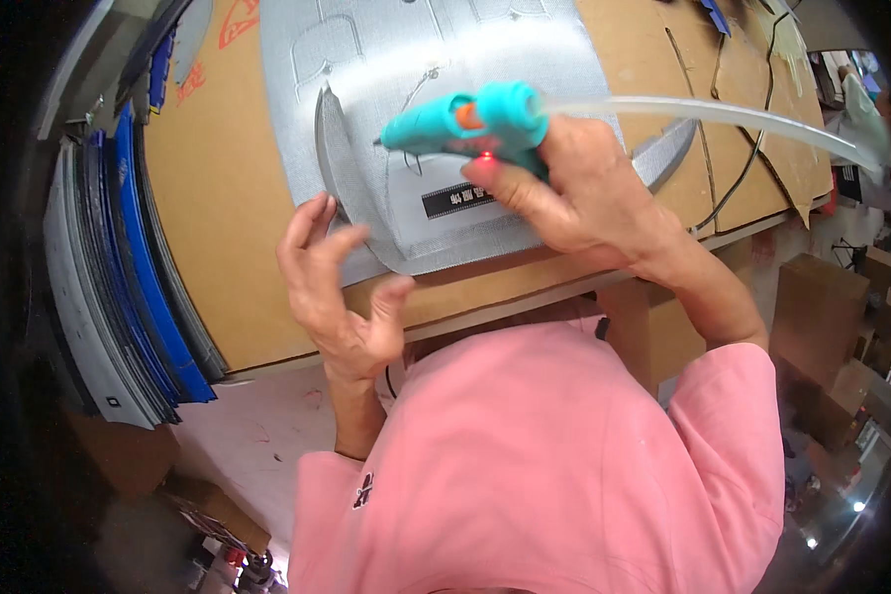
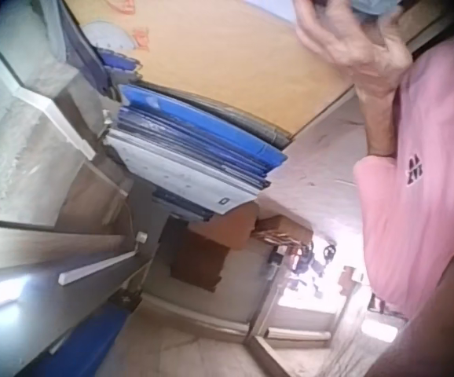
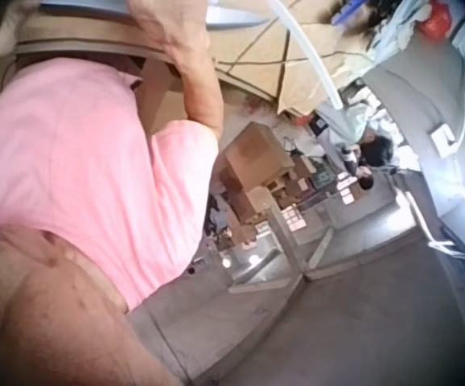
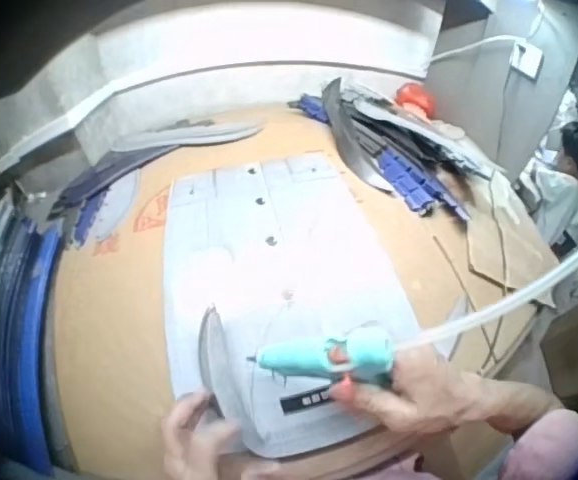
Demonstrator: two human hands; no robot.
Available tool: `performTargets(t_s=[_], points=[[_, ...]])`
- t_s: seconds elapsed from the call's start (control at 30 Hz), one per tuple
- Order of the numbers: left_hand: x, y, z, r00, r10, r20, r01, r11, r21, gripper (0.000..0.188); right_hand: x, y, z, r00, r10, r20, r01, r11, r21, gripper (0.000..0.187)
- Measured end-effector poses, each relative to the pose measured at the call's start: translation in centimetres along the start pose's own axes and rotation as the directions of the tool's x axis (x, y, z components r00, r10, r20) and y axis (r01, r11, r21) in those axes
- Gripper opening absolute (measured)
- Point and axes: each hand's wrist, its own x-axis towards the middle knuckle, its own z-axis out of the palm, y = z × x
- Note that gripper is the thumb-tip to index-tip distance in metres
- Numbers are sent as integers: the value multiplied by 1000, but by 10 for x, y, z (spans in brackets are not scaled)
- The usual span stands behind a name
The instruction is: The person assembles a gray textured panel by applying hot glue to its edges and attaching curved gray strips. They use a utility knife to trim excess material and press the pieces into place. The process is repeated for multiple sections of the panel.
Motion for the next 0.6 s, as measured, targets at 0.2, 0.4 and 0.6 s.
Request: performTargets(t_s=[0.2,0.4,0.6], points=[[43,2,12,909,-417,-17,414,895,169,50,6,-4,-4,938,343,-53,-288,853,436,40],[43,-5,16,901,-432,28,433,901,-28,38,8,1,5,949,315,-29,-257,819,514,40],[38,-11,20,931,-363,47,365,917,-160,35,8,-4,9,954,298,-41,-229,806,545,41]])
